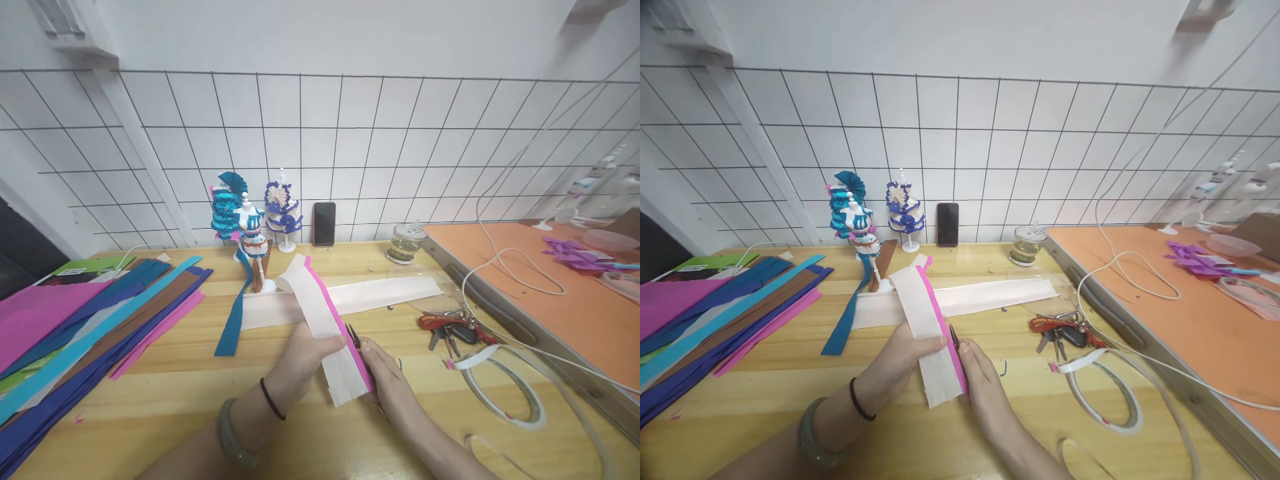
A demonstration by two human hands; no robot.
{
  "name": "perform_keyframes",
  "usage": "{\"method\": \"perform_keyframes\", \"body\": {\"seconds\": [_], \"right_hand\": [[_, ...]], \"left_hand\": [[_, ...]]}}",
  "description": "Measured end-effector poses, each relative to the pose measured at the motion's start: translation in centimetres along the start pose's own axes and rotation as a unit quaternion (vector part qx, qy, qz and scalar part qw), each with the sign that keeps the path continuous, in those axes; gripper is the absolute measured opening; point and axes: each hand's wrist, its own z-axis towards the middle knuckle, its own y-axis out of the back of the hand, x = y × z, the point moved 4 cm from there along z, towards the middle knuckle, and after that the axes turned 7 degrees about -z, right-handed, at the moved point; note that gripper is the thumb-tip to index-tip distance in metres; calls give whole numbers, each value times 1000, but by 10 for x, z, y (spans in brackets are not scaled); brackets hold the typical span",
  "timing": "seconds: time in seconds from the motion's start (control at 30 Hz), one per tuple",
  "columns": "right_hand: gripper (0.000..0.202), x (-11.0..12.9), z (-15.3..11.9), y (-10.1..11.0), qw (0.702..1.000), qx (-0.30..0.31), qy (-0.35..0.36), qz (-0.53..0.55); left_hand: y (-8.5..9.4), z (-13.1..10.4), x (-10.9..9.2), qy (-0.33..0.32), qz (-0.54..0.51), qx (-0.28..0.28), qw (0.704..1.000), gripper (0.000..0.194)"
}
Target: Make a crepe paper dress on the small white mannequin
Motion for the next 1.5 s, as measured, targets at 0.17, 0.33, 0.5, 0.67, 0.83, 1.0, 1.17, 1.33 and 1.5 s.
{"method": "perform_keyframes", "body": {"seconds": [0.17,0.33,0.5,0.67,0.83,1.0,1.17,1.33,1.5], "right_hand": [[32,0,-2,-4,999,26,-32,17],[32,8,-4,-4,999,21,13,-32],[33,7,-4,-3,999,15,18,-46],[34,6,-3,-3,998,13,22,-50],[35,7,-2,-2,998,10,25,-60],[34,6,-2,-2,998,9,26,-58],[32,5,-3,-3,999,12,23,-46],[32,3,-1,-3,999,11,25,-45],[33,3,2,3,999,-24,24,-19]], "left_hand": [[3,3,-2,-16,-11,-16,1000,25],[3,2,1,-8,-5,-23,1000,26],[2,2,3,-5,6,-29,1000,26],[3,2,3,-11,10,-31,999,24],[4,2,5,-11,9,-31,999,26],[4,4,5,-8,9,-30,999,23],[4,3,6,-5,3,-22,1000,21],[6,3,8,-4,-1,-13,1000,20],[4,2,8,1,-6,-9,1000,23]]}}
